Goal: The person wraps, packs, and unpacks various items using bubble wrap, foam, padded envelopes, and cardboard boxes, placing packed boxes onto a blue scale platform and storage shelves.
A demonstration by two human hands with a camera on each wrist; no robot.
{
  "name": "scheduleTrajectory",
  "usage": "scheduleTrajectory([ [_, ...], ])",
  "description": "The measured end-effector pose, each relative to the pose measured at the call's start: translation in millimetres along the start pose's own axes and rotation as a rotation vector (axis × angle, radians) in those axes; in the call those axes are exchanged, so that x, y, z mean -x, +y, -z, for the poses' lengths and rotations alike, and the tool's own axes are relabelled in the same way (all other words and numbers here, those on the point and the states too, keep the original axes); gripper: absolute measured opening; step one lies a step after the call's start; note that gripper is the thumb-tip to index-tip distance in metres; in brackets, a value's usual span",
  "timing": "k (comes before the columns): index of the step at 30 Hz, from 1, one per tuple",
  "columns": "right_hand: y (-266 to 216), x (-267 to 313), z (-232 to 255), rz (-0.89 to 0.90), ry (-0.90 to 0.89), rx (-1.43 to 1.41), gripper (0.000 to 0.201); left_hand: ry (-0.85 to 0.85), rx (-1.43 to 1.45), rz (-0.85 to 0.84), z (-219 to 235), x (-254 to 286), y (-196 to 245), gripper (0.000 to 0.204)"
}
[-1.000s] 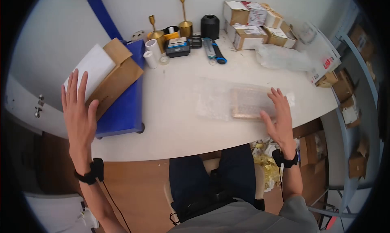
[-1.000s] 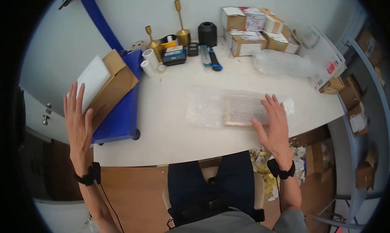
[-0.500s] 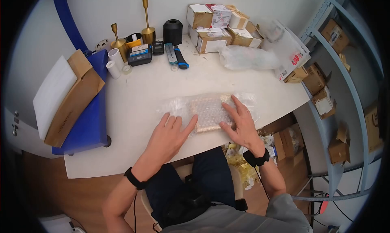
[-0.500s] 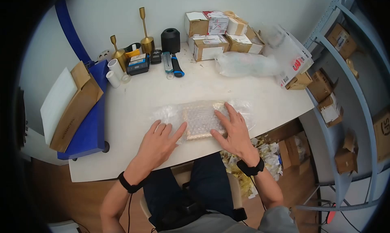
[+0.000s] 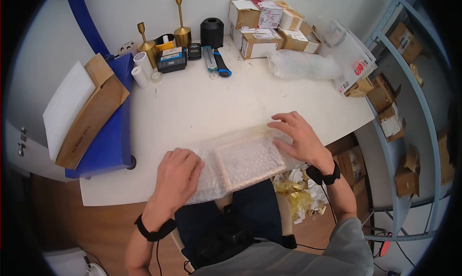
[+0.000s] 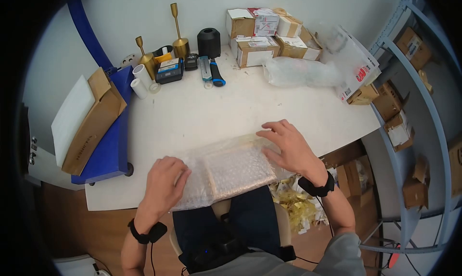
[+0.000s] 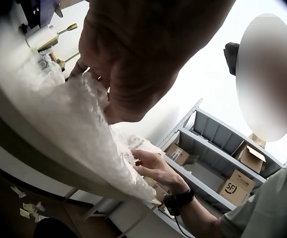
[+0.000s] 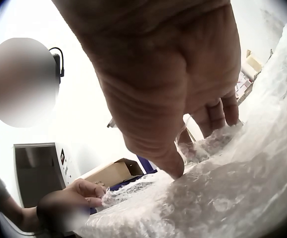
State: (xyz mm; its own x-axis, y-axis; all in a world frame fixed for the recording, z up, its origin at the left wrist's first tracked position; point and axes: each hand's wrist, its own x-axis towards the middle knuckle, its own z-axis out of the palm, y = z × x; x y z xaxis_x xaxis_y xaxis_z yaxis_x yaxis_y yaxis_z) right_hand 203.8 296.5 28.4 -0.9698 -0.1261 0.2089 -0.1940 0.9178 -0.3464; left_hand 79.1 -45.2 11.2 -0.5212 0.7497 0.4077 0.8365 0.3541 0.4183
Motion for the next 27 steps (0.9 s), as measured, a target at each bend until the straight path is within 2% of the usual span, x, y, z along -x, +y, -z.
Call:
scheduleTrajectory([
  [2,5,-14,1,-0.034,0.347,0.274,0.035,0.081,-0.080,0.068,11,-36,-13,0.012],
  [3,-1,-14,0,-0.032,0.342,0.274,0.035,0.137,-0.166,0.105,16,-58,-23,0.012],
  [5,-16,-24,7,-0.042,0.647,0.259,0.021,0.148,-0.386,0.167,19,-91,-47,0.015],
  [6,-29,-22,6,0.016,0.634,0.175,0.018,0.164,-0.388,0.184,21,-91,-42,0.015],
  [8,-46,-13,0,0.089,0.346,0.116,0.024,0.472,-0.501,0.040,21,-99,-19,0.024],
  [9,-50,-9,-3,0.120,0.211,0.098,0.030,0.376,-0.401,-0.017,17,-92,-3,0.032],
  [10,-43,-8,-6,0.104,0.215,0.095,0.030,0.276,-0.299,-0.070,10,-76,15,0.041],
  [12,-17,-7,-18,0.098,0.093,0.158,0.050,-0.042,-0.065,-0.085,-6,-46,41,0.070],
  [13,-6,-2,-25,0.093,0.080,0.153,0.050,-0.049,-0.055,-0.077,-14,-31,49,0.070],
  [15,12,2,-31,-0.051,-0.096,-0.050,0.064,-0.276,-0.088,-0.032,-27,-14,55,0.098],
  [19,15,4,-34,-0.062,-0.061,0.051,0.062,-0.360,-0.144,-0.037,-34,-13,38,0.109],
  [22,28,-11,-28,-0.109,-0.141,0.040,0.061,-0.396,-0.173,-0.090,-29,-28,19,0.111],
  [24,42,-32,-24,-0.167,-0.193,-0.106,0.062,-0.422,-0.104,-0.065,-25,-41,11,0.114],
  [25,45,-41,-21,-0.167,-0.187,-0.105,0.062,-0.420,-0.108,-0.069,-26,-47,11,0.114],
  [27,46,-59,-15,-0.223,-0.286,0.050,0.065,-0.399,-0.064,-0.023,-28,-57,12,0.119],
])
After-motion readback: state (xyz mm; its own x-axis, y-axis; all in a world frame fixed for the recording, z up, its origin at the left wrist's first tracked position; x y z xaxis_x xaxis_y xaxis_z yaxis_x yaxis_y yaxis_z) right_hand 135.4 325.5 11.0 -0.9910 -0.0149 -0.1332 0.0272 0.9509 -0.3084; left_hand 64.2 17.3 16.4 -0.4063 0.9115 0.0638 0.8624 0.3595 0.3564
